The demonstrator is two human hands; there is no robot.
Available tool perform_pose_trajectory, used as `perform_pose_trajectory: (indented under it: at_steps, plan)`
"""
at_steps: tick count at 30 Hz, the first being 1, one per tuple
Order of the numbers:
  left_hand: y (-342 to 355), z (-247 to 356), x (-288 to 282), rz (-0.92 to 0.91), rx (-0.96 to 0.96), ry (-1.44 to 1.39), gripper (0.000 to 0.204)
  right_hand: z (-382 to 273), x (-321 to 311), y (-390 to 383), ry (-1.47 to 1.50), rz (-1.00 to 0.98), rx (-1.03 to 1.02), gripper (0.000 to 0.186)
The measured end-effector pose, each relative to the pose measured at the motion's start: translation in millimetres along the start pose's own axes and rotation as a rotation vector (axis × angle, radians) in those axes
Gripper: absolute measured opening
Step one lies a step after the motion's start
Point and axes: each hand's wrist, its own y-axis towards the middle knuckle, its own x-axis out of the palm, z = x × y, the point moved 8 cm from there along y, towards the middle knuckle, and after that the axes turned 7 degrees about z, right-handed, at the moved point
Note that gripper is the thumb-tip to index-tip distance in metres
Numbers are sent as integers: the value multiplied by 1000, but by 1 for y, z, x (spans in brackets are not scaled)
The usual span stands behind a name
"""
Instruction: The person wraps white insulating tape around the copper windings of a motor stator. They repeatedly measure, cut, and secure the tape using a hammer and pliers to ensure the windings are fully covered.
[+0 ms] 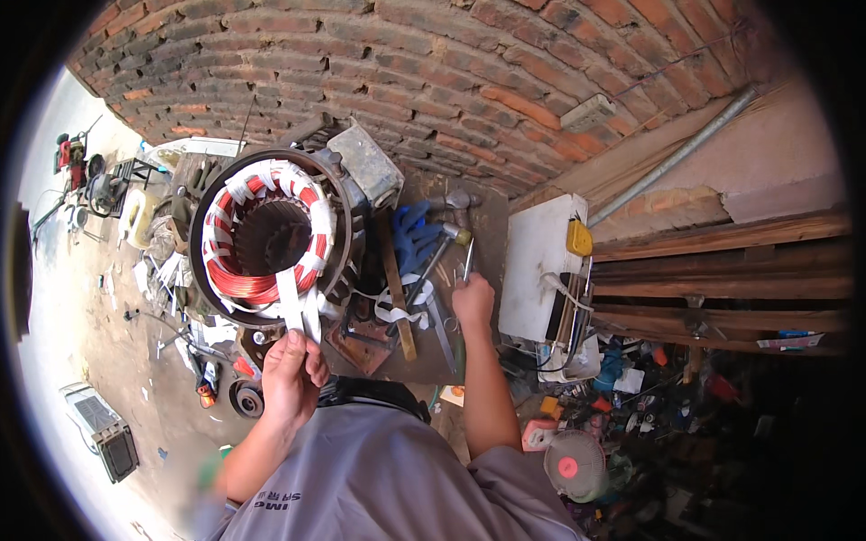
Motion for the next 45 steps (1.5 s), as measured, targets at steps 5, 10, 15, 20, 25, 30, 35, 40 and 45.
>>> perform_pose_trajectory:
  at_steps: [5, 10, 15, 20, 25, 30, 35, 40, 45]
  plan:
    - [1, 1, -5, 13, 31, 13, 34, -58, -13, -17, 33, 191, -158, 30]
    - [7, -8, -10, 22, 70, 179, 37, -49, 53, 29, 66, -18, -20, 36]
    - [6, -6, -12, 16, 189, 280, 36, -39, 61, 10, 1009, 217, 71, 14]
    - [8, -4, -2, -109, 298, 256, 33, -101, -43, -12, 1042, 438, -102, 20]
    - [10, 5, -1, -182, 376, 465, 33, -129, -105, -27, 982, 568, -326, 25]
    - [12, 3, -3, -273, 454, 441, 24, -194, -184, -68, 1115, 211, -520, 37]
    - [15, 3, -1, -293, 492, 475, 23, -261, -177, -116, 393, -430, -610, 34]
    - [13, 9, 1, -277, 505, 479, 22, -355, -168, -129, -86, -570, -885, 43]
    - [15, 4, 1, -283, 564, 501, 23, -362, -156, -145, -485, -312, -1174, 45]
